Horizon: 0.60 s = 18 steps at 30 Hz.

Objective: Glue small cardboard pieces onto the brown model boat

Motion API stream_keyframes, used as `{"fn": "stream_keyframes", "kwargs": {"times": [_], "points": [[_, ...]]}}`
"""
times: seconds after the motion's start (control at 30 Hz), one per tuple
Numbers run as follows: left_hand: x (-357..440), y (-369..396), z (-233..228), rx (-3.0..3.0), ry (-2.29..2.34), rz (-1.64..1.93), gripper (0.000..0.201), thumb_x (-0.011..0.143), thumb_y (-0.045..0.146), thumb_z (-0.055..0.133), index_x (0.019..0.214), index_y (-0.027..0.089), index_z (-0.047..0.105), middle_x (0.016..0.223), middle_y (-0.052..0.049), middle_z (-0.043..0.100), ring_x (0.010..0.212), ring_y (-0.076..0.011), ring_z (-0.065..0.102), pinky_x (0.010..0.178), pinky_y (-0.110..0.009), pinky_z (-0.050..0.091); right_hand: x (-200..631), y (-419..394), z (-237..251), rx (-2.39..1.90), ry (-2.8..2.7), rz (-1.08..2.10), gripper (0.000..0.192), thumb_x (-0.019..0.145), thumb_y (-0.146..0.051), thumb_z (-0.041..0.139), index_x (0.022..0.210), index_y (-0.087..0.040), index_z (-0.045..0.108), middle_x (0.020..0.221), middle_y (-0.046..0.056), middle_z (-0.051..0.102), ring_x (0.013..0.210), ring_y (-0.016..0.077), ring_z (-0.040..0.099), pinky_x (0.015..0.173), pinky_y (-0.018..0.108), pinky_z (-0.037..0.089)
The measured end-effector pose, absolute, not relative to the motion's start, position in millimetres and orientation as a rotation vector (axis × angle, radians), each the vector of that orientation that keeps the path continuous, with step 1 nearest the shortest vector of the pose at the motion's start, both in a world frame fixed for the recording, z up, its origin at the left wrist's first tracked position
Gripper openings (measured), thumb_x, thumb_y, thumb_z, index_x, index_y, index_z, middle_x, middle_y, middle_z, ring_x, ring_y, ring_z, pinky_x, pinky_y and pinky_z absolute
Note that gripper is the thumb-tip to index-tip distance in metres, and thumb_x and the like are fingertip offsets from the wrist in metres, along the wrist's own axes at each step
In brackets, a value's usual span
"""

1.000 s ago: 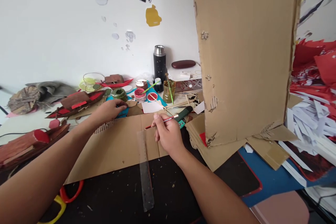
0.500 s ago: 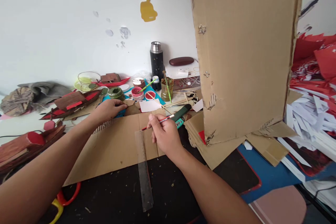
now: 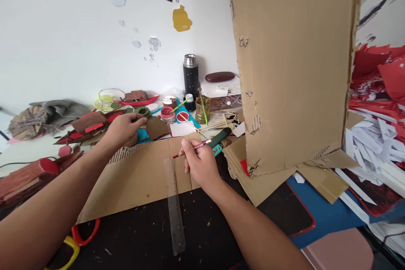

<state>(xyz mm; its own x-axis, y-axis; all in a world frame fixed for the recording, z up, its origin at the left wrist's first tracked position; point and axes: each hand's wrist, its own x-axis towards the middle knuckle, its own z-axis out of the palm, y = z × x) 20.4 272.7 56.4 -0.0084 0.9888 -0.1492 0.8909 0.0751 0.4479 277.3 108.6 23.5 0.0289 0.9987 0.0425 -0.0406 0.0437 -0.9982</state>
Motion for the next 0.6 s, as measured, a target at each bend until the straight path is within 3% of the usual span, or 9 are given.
{"fn": "stream_keyframes", "kwargs": {"times": [0.17,0.3,0.43,0.6], "points": [[9.6,253.1,71.5,1.731,2.031,0.551,0.045,0.109,0.052,0.079,0.137,0.017,0.075,0.139,-0.009,0.076,0.121,-0.0335,0.077,0.103,-0.052,0.068,277.0,109.4,25.0,-1.148,-1.144,1.198,0.064,0.106,-0.084,0.060,0.081,-0.026,0.063,0.050,-0.008,0.049,0.041,0.0134,0.052,0.046,0.025,0.040],[0.1,233.2,80.6,1.654,2.007,0.740,0.041,0.109,0.056,0.074,0.120,0.017,0.078,0.107,-0.003,0.077,0.095,-0.0238,0.073,0.085,-0.038,0.062,276.7,110.3,23.6,-1.154,-1.110,1.204,0.065,0.103,-0.086,0.062,0.081,-0.025,0.065,0.061,-0.003,0.062,0.044,0.0131,0.055,0.043,0.025,0.040],[1.7,205.8,80.0,1.563,1.886,0.904,0.045,0.096,0.064,0.073,0.096,0.020,0.078,0.073,0.001,0.064,0.072,-0.0181,0.052,0.064,-0.031,0.036,277.2,110.1,21.5,-1.144,-1.120,1.241,0.060,0.103,-0.081,0.068,0.086,-0.023,0.070,0.061,-0.004,0.062,0.044,0.0124,0.056,0.044,0.024,0.041],[19.0,170.8,73.6,1.429,1.629,1.039,0.057,0.078,0.080,0.078,0.079,0.024,0.066,0.069,0.002,0.055,0.067,-0.0167,0.045,0.063,-0.032,0.037,276.3,109.1,18.7,-1.095,-1.149,1.265,0.051,0.104,-0.071,0.073,0.098,-0.021,0.081,0.072,-0.003,0.070,0.043,0.0091,0.058,0.044,0.022,0.040]]}}
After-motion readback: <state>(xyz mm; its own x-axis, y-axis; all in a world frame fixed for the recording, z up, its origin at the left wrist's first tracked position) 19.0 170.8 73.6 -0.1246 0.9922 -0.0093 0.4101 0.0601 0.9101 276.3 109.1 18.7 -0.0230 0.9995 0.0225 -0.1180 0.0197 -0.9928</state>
